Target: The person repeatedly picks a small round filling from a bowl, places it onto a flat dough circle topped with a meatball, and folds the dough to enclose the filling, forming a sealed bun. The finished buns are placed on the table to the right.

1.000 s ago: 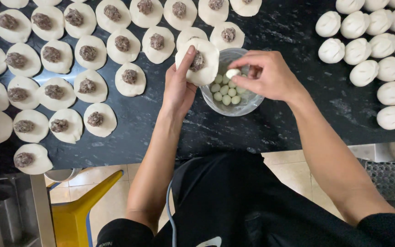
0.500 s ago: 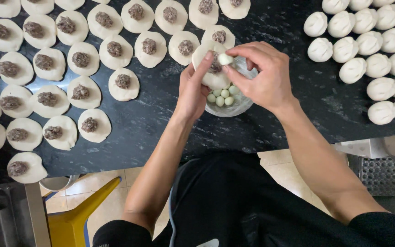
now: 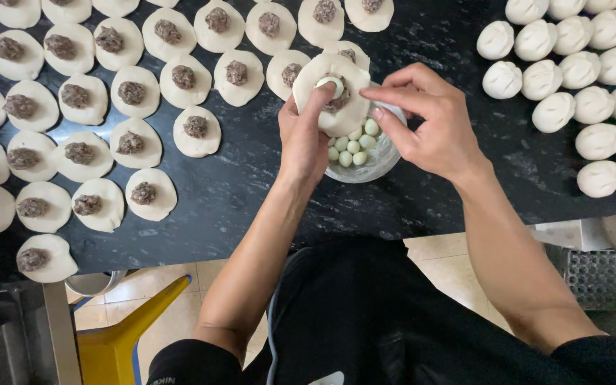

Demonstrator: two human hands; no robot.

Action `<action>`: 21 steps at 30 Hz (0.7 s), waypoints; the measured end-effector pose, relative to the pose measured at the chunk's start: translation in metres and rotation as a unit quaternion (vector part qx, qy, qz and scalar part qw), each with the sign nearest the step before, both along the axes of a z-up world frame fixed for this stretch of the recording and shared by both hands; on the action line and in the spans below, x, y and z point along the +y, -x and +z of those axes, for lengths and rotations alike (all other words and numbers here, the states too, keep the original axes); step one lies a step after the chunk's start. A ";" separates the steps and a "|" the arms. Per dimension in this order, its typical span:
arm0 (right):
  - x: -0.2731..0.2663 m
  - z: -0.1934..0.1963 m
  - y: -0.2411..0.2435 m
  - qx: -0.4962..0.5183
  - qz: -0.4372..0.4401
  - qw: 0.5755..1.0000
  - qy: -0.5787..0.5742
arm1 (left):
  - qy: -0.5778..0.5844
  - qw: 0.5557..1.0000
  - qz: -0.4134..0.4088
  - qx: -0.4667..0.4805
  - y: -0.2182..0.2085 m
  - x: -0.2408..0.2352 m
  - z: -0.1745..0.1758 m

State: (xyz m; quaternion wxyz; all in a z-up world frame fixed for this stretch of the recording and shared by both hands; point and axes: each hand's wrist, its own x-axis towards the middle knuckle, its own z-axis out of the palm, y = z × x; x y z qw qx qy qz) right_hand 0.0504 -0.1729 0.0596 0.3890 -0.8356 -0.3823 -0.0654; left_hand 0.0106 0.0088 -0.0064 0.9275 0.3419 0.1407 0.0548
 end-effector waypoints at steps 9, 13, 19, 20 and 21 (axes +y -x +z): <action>-0.001 -0.023 0.003 0.120 -0.085 0.986 -0.081 | 0.015 0.999 -0.048 0.019 0.002 -0.002 0.023; -0.001 -0.019 -0.007 0.339 -0.064 0.920 -0.187 | -0.045 0.997 -0.061 0.001 0.002 0.000 0.023; -0.014 -0.005 -0.006 0.137 -0.058 0.989 -0.014 | -0.170 0.981 -0.091 -0.007 0.001 0.003 0.020; -0.015 -0.003 -0.007 0.135 -0.046 0.990 -0.018 | -0.184 0.978 -0.102 -0.008 0.001 0.004 0.021; -0.017 0.000 -0.011 0.133 -0.034 0.990 -0.022 | -0.176 0.976 -0.124 -0.019 0.001 0.005 0.022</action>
